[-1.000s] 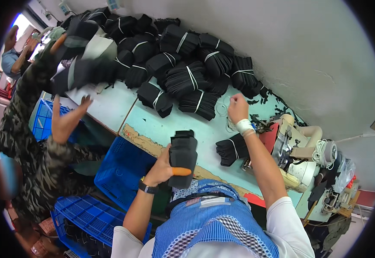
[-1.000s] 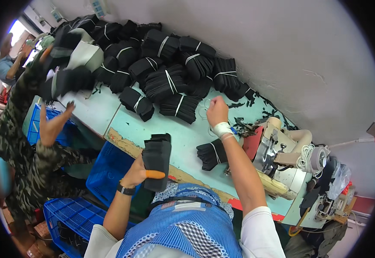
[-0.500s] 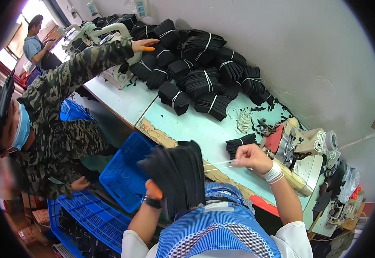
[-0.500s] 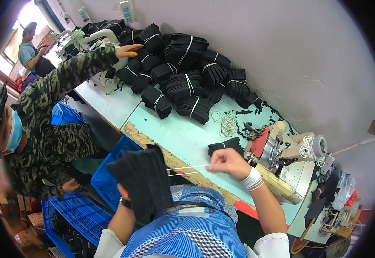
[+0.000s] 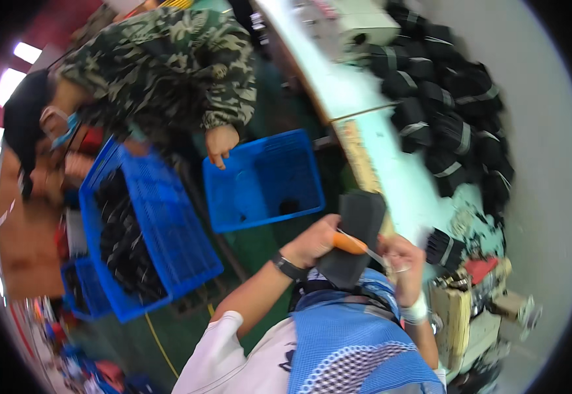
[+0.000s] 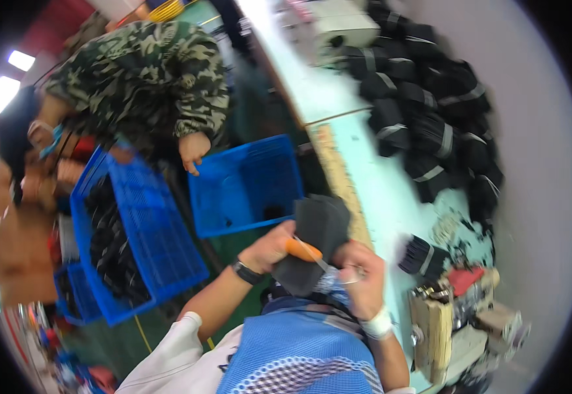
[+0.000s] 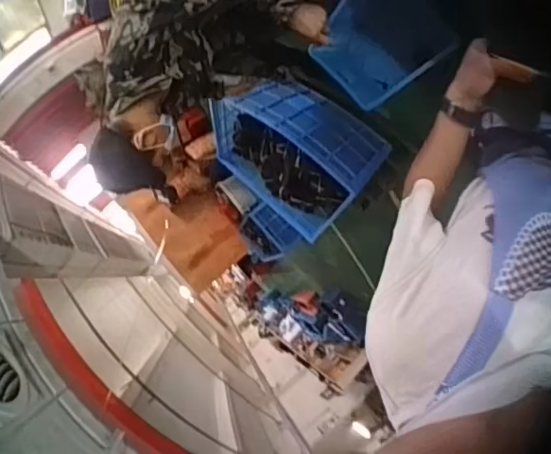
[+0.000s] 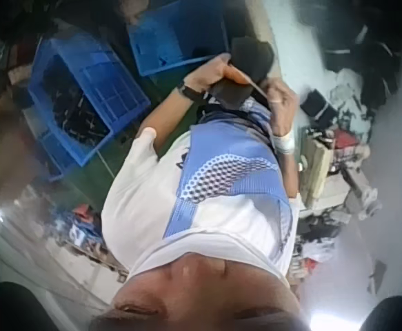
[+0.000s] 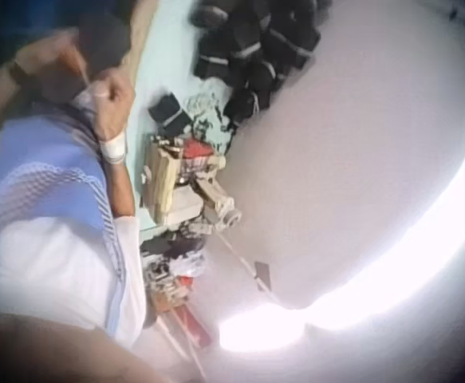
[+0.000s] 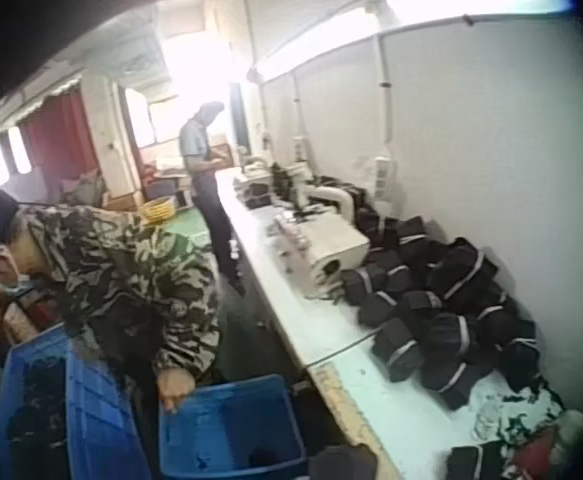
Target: The person guides leather shoe parts through a skiving machine to bevel their edges, then gathers the pieces into stacks and secures them with elastic bands.
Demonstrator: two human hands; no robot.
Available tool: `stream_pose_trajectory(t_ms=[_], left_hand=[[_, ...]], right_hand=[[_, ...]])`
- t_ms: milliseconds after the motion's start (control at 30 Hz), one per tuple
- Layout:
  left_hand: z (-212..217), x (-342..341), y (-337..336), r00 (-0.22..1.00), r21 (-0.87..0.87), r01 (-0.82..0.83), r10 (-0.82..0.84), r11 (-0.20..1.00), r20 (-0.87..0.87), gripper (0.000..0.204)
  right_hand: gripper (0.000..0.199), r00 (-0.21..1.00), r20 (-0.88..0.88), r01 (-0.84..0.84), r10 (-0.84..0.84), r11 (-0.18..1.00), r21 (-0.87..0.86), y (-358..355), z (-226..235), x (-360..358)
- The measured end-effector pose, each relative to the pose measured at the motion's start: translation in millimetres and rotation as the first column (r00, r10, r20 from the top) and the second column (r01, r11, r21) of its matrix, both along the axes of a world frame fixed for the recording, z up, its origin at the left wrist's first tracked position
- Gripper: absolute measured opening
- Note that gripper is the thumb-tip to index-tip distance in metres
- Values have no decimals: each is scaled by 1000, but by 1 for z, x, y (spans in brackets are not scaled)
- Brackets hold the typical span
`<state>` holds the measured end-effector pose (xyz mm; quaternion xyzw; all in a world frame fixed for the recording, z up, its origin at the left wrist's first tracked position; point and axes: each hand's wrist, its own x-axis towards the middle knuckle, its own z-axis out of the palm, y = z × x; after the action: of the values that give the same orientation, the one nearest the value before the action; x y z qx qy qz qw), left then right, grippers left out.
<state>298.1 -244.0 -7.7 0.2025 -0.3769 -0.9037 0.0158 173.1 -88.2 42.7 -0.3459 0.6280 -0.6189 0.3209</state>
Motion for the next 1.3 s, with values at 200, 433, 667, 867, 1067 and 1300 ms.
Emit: stream_pose_trajectory(t_ms=[200,433,667,867,1067,1300], left_hand=[[37,71,0,904,304,-321,386,897,-182,68],[45,0,11,779,-383,539,-617,750,-111,93],[31,28,7,1000,-983,-1,26,183,4,74],[-14,28,-1,886,-323,241,-72,915,458,54],[-72,38,-70,842,-57,-74,93,996,532,20],[-122,53,-120,659,-410,339,97,847,746,41]], right_hand=[[27,902,406,-53,-149,894,445,71,-34,-66],[12,835,501,-411,226,862,296,-62,-1,-46],[40,999,-38,21,-5,890,456,-4,-14,-30],[56,567,-819,156,93,964,217,-18,-21,15],[29,830,-543,174,125,868,465,0,-52,25],[62,242,-611,616,753,367,697,88,-66,-100]])
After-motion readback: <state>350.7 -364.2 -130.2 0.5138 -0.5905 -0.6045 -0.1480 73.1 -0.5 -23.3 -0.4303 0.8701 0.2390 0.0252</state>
